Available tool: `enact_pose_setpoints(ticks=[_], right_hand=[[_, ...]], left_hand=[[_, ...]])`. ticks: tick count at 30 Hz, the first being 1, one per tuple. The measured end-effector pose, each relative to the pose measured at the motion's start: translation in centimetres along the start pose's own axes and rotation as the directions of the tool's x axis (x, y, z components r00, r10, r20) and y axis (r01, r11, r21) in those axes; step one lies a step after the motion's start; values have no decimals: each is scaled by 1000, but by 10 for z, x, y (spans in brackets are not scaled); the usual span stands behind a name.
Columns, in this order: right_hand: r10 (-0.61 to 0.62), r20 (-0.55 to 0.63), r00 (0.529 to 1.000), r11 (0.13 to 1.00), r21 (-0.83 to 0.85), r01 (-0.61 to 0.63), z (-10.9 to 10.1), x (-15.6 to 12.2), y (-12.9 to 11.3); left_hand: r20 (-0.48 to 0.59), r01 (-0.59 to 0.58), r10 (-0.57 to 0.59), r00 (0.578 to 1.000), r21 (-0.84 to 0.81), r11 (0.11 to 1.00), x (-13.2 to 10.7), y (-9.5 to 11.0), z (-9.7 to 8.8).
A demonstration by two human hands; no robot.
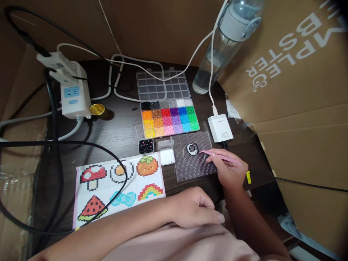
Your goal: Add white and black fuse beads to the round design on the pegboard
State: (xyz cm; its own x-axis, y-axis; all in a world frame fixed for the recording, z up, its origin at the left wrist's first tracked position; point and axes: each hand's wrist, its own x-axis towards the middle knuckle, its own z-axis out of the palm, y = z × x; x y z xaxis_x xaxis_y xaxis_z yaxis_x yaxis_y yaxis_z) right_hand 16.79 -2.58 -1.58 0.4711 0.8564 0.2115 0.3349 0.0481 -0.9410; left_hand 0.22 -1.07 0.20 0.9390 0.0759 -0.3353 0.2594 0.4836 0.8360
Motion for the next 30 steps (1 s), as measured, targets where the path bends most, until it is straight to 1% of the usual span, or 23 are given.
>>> enact_pose_setpoints(ticks=[6, 9, 15, 19, 22, 27, 28, 30], right_hand=[[11, -48, 999, 1000, -5, -11, 1, 1, -2], [31, -65, 997, 999, 37, -29, 1, 1, 1], [61, -117, 991, 973, 229, -33, -3, 4, 10], [120, -87, 989, 903, 424, -72, -9, 10, 14], [153, -53, 987, 860, 500, -106, -13, 13, 16], [127, -40, 991, 833, 546, -85, -13, 13, 19], [120, -49, 992, 841, 535, -76, -12, 12, 19], [111, -80, 991, 885, 462, -62, -9, 10, 19]], left_hand=[[1, 15, -15, 1000, 18, 1000, -1, 1, 1], [3, 25, -25, 1000, 32, 999, 0, 1, 1], [3, -17, 17, 1000, 131, 991, 2, -3, 2], [9, -49, 48, 999, 141, 989, 3, -4, 3], [18, -68, 66, 998, 141, 988, 3, -5, 3], [19, -73, 71, 997, 144, 987, 4, -7, 4], [17, -70, 68, 998, 145, 987, 4, -8, 4], [14, -64, 63, 998, 145, 987, 4, -8, 4]])
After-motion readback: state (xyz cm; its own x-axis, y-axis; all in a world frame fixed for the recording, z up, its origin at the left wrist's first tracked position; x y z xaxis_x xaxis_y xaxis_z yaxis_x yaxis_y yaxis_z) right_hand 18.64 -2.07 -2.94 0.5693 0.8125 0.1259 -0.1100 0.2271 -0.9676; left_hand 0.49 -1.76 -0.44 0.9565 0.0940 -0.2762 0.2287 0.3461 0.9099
